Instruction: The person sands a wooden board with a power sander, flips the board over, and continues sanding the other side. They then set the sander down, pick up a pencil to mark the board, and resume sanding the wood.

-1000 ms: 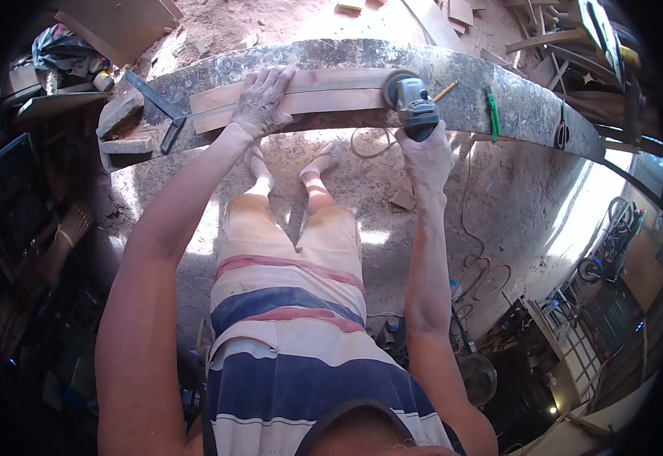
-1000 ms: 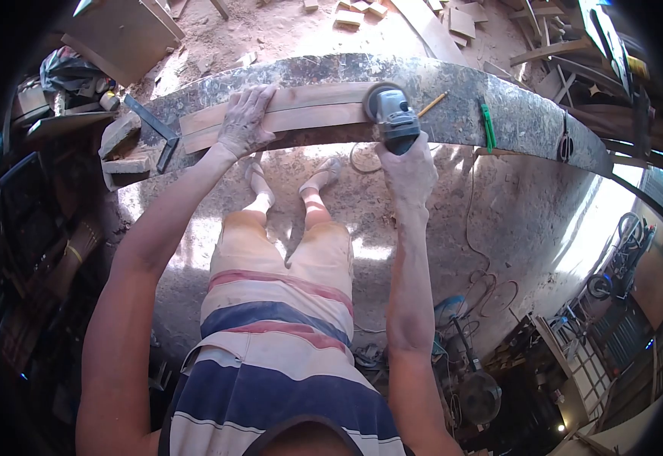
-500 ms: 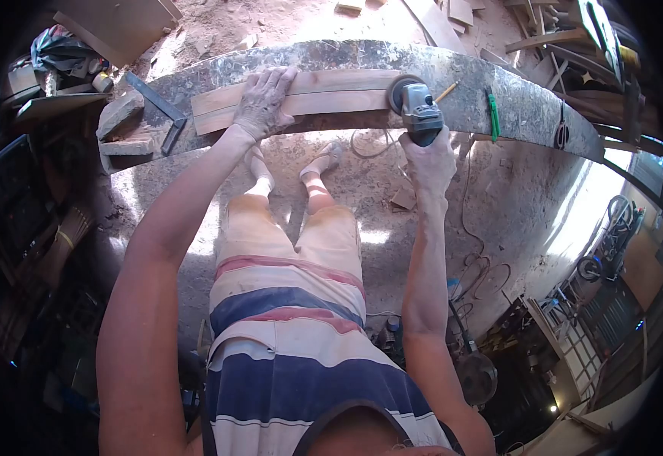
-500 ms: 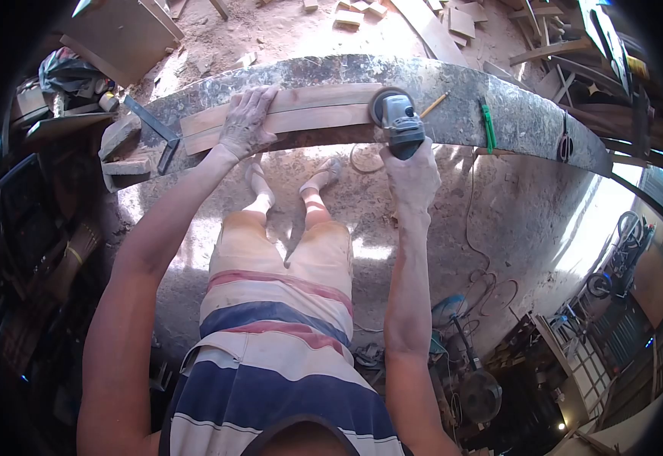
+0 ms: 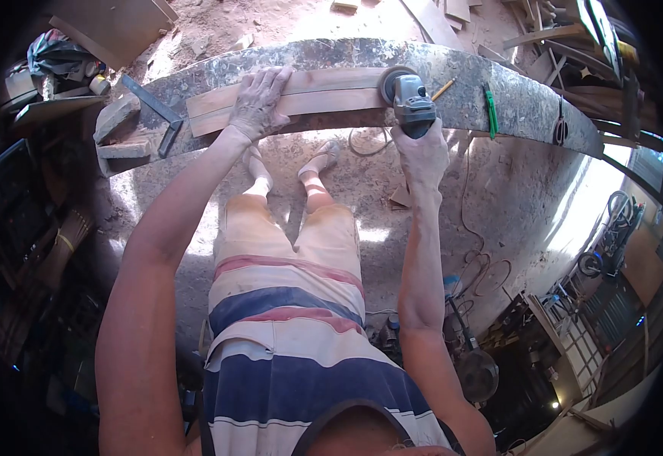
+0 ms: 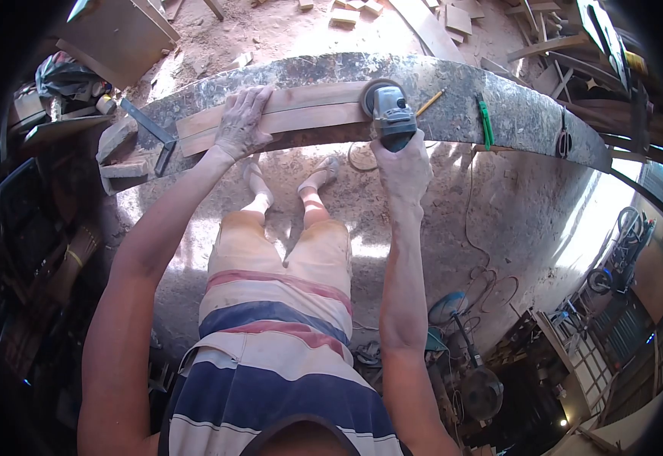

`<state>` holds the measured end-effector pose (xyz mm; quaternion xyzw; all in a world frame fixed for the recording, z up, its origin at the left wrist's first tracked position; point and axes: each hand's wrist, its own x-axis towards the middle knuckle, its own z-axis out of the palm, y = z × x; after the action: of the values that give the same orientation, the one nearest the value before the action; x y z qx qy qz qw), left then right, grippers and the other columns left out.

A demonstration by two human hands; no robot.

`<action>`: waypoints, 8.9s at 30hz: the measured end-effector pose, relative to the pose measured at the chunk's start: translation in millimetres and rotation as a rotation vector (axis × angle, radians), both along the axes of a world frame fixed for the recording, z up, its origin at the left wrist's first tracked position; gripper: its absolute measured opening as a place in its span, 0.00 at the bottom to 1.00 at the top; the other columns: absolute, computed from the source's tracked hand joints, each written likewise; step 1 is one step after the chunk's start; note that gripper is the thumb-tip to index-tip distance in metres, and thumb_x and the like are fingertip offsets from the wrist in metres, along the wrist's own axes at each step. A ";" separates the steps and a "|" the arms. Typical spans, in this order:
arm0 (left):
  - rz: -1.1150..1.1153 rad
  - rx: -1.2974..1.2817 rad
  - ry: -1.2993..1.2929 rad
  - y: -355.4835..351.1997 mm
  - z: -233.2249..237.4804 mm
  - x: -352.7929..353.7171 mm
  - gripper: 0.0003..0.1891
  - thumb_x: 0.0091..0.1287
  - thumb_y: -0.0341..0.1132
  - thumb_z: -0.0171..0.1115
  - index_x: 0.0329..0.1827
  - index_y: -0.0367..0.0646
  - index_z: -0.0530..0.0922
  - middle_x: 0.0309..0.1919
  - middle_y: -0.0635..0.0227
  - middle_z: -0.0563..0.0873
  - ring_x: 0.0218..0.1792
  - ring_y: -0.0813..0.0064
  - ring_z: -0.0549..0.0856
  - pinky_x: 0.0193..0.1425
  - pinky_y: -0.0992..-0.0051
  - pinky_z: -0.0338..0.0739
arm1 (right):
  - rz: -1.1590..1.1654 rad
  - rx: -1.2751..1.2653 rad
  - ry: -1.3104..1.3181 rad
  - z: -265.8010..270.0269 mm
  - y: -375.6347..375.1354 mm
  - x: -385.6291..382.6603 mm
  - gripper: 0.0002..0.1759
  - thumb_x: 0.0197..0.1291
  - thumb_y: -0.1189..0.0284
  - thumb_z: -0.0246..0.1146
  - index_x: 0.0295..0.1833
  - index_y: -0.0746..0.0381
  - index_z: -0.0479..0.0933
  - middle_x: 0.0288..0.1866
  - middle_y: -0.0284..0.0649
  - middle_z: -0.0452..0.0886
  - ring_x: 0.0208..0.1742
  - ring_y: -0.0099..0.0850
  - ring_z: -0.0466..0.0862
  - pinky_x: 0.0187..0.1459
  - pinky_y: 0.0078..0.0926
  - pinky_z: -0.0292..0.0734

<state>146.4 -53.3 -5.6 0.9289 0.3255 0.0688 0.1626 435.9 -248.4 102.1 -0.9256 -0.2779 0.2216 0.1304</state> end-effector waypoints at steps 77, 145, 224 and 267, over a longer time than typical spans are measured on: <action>0.001 -0.026 -0.001 0.9 2.9 0.7 0.59 0.47 0.48 0.92 0.86 0.50 0.70 0.73 0.62 0.83 0.76 0.58 0.83 0.81 0.54 0.75 | 0.207 0.020 0.007 11.6 5.6 -31.4 0.33 0.61 0.50 0.80 0.60 0.63 0.80 0.51 0.58 0.93 0.52 0.62 0.95 0.56 0.60 0.89; 0.003 -0.032 -0.010 0.1 0.4 0.0 0.60 0.47 0.46 0.90 0.87 0.48 0.68 0.73 0.62 0.83 0.77 0.59 0.81 0.81 0.54 0.74 | 0.420 0.112 0.017 19.8 34.1 -46.1 0.31 0.61 0.56 0.83 0.63 0.61 0.82 0.53 0.51 0.93 0.52 0.57 0.96 0.53 0.58 0.91; -0.008 -0.039 -0.008 3.7 -3.1 -1.0 0.64 0.41 0.46 0.93 0.87 0.49 0.69 0.74 0.62 0.82 0.79 0.57 0.81 0.81 0.54 0.74 | 0.163 -0.002 0.041 6.7 29.8 19.2 0.35 0.63 0.47 0.83 0.59 0.65 0.83 0.49 0.58 0.96 0.53 0.60 0.97 0.57 0.58 0.89; -0.024 0.046 0.005 3.5 -7.2 5.3 0.57 0.50 0.56 0.89 0.84 0.47 0.72 0.71 0.58 0.84 0.74 0.53 0.83 0.78 0.49 0.74 | 0.151 0.022 -0.080 -0.7 13.7 16.1 0.38 0.60 0.47 0.86 0.61 0.62 0.79 0.52 0.51 0.91 0.50 0.56 0.98 0.51 0.57 0.95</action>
<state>151.7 -49.8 -12.8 0.9364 0.3131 0.0719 0.1410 452.0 -234.7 101.4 -0.9085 -0.3545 0.1905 0.1125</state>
